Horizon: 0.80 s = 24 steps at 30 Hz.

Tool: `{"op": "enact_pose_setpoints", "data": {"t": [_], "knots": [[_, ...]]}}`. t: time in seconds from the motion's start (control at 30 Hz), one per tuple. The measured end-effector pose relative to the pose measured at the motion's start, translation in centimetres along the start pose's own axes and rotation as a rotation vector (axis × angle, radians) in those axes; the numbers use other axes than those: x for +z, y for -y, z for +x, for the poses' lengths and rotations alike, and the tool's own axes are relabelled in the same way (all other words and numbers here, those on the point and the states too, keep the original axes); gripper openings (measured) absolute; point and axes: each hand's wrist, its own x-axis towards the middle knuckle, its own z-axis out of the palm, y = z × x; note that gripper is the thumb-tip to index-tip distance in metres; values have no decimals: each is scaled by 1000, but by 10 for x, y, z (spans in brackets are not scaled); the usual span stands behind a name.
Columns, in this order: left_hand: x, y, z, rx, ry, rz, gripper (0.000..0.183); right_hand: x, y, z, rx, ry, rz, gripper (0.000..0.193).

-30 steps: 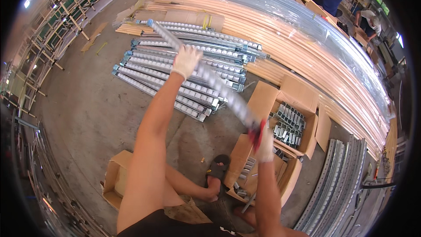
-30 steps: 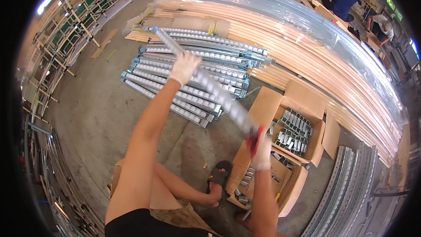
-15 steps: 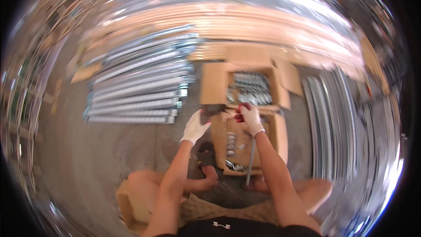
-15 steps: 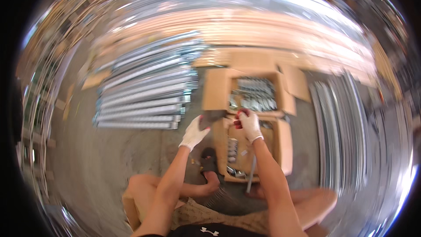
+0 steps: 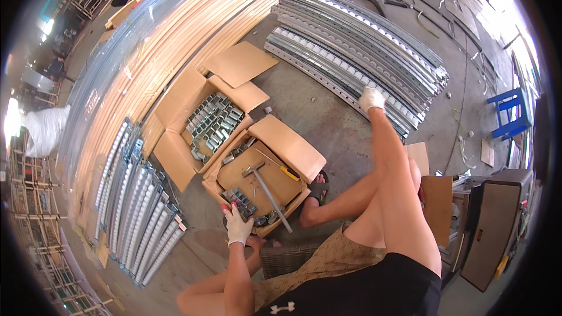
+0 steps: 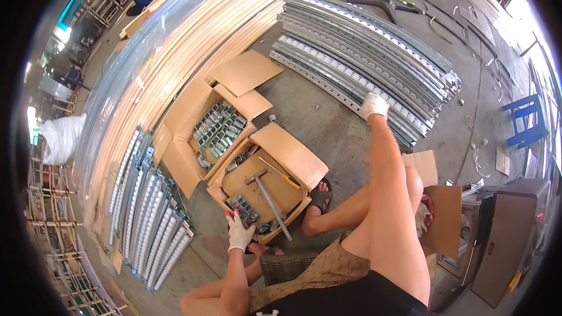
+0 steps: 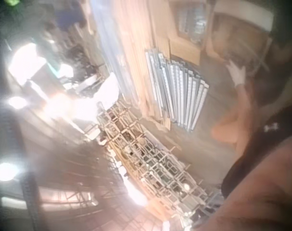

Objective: The person assembles metal components by hand and with a hammer, attaching brackets to long perforated metal rails and securing them.

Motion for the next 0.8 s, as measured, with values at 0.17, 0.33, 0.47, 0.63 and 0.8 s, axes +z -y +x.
{"op": "enact_pose_setpoints", "data": {"t": [0.17,0.33,0.47,0.63,0.8], "knots": [[-14,-5,-9,-93,37,43,112,19,-42,15,79,-266,-115,46],[-16,-28,4,-162,52,35,117,21,-90,45,62,-223,-66,32],[1,-13,-1,-130,35,69,118,8,-63,48,22,-34,-214,22],[-6,-14,4,-89,52,53,114,3,-80,19,-15,-317,-178,35],[-1,8,8,-36,20,3,108,-67,-79,-4,-109,-80,128,47]]}}
